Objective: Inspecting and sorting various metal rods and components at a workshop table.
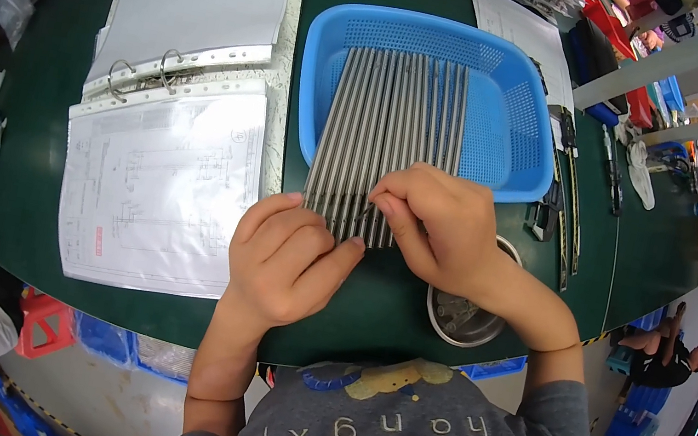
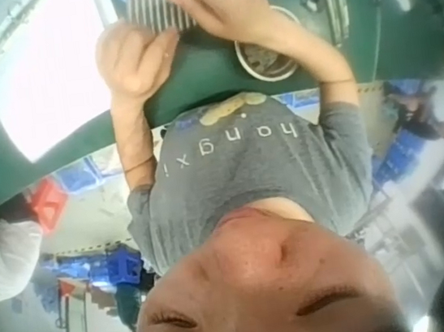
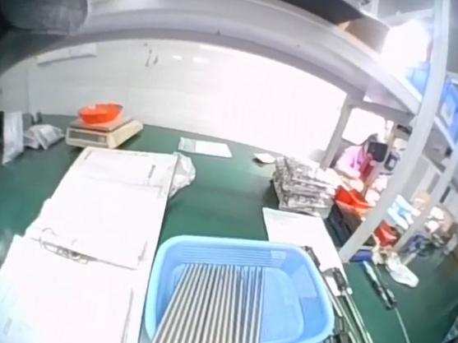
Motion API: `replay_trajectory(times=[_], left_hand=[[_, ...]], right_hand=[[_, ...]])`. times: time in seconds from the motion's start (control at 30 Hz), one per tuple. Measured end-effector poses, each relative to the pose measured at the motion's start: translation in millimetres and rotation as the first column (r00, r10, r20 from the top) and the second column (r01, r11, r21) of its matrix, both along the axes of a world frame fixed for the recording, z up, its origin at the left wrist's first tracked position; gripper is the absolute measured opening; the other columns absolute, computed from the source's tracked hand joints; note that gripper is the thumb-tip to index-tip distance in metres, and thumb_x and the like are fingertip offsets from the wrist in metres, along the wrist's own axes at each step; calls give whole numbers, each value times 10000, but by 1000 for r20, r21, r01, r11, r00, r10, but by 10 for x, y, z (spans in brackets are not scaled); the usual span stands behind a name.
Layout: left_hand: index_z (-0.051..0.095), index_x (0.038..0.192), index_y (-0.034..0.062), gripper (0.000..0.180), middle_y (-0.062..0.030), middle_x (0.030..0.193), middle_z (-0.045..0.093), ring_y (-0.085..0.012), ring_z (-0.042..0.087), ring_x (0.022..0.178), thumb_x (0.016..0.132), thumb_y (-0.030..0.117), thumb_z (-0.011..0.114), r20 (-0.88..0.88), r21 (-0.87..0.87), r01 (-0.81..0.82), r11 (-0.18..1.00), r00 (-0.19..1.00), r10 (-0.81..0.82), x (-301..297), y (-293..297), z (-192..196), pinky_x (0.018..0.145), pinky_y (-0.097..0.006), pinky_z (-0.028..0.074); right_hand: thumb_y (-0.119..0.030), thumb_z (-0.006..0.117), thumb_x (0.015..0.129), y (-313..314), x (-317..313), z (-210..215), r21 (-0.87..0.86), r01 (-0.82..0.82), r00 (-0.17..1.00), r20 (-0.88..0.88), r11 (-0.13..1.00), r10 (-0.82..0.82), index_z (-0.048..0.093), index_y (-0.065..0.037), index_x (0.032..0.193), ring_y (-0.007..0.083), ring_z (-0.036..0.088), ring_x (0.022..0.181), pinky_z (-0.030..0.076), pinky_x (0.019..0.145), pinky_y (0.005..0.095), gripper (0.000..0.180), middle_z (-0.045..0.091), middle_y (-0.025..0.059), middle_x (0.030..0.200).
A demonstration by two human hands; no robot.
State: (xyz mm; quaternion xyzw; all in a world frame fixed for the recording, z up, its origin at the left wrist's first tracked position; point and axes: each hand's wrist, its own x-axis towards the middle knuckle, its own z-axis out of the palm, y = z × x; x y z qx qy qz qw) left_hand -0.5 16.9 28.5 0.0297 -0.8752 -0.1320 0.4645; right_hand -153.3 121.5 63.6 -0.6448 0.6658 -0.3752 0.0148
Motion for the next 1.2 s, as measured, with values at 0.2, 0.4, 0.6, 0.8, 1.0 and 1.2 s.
replay_trajectory(times=[0.2, 0.4, 0.6, 0.8, 1.0, 1.2], left_hand=[[686, 736, 122, 158, 2, 654, 500, -158, 549, 702, 585, 75, 688, 10, 0, 19, 1000, 1000, -19, 20, -39, -23, 800, -348, 497], [684, 733, 110, 157, -2, 656, 504, -161, 550, 700, 580, 76, 686, 13, -3, 31, 999, 999, -31, 18, -36, -30, 794, -350, 501], [679, 726, 105, 147, -3, 654, 504, -161, 548, 694, 582, 76, 686, 5, 1, 34, 999, 999, -34, 5, -34, -16, 780, -348, 503], [669, 716, 120, 151, 0, 651, 499, -160, 547, 699, 574, 71, 686, 19, -5, 7, 1000, 1000, -7, 41, -32, 50, 782, -348, 499], [663, 705, 132, 154, 2, 663, 502, -165, 551, 715, 561, 83, 690, 45, 10, -10, 1000, 999, 10, 71, -79, 49, 794, -359, 497], [665, 710, 123, 157, 0, 674, 514, -166, 555, 728, 558, 87, 685, 36, 0, -2, 1000, 999, 2, 71, -81, 34, 790, -363, 500]], right_hand=[[-27, 621, 818, -6, 16, -26, 8, 20, 999, 25, 1000, -20, 612, -46, 835, 202, 556, 517, 411, 452, 289, 26, 573, 71, 655], [-103, 656, 781, 5, 57, -40, 61, -13, 992, -122, 998, 20, 597, -99, 843, 242, 576, 546, 436, 459, 339, 86, 567, 45, 694], [-97, 654, 778, -4, 24, 50, 27, 0, 994, -111, 1000, 3, 596, -93, 834, 237, 579, 553, 435, 464, 338, 81, 565, 44, 693], [-120, 615, 840, -58, 15, 87, 24, 23, 1000, 17, 999, -24, 596, -79, 819, 260, 583, 537, 438, 455, 338, 50, 598, 59, 706], [-44, 614, 831, -63, 42, 1, 49, -2, 999, 45, 999, 0, 612, -50, 845, 213, 558, 520, 412, 451, 300, 15, 574, 71, 664], [-37, 640, 799, -48, 65, -28, -28, -14, 996, -88, 999, 12, 616, -63, 844, 222, 522, 485, 387, 426, 315, 58, 533, 67, 628]])
